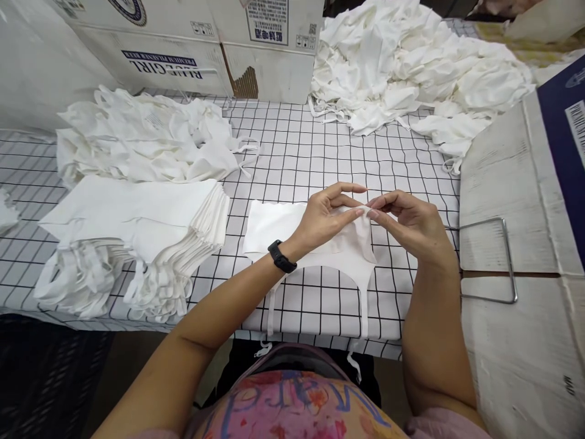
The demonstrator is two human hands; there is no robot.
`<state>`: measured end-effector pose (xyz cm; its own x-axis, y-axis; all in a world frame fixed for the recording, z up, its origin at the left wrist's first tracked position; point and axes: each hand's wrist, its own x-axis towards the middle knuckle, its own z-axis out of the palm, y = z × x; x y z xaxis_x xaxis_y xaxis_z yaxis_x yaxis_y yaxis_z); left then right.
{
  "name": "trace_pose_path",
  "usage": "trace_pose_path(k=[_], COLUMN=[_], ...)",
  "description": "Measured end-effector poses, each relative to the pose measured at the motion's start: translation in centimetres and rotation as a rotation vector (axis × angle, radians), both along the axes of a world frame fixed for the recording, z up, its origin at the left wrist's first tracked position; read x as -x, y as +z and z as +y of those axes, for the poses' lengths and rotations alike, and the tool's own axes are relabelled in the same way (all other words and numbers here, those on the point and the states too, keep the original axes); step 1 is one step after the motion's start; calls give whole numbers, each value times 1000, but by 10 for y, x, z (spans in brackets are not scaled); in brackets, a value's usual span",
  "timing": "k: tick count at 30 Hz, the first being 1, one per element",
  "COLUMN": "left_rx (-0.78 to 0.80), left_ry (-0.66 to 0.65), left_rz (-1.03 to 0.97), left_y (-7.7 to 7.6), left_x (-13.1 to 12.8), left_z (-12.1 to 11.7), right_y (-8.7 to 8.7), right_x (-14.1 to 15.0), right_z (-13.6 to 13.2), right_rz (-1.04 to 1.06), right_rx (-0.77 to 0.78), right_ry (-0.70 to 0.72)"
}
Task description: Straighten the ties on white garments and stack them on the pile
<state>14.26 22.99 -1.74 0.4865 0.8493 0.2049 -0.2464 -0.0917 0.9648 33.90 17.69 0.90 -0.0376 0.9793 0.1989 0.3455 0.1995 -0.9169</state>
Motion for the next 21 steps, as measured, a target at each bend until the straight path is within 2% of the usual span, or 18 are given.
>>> trace_pose_path(k=[9, 12, 16, 18, 21], left_rx=[107, 181, 260, 246, 68], left_ry=[-16, -24, -30, -21, 48], left_rz=[-67, -97, -119, -114, -63], left_y=[-1, -1, -2, -3, -3], left_x=[-1, -1, -1, -1, -1], left_z=[-2, -3, -3, -3, -5], right_y=[0, 1, 1, 0, -1], right_x=[-2, -1, 1, 2, 3], right_z=[1, 1, 1, 2, 1], right_rz=[20, 4, -76, -121, -171], right_rx=[-11, -80, -233, -309, -387], right_ry=[23, 24, -48, -82, -81])
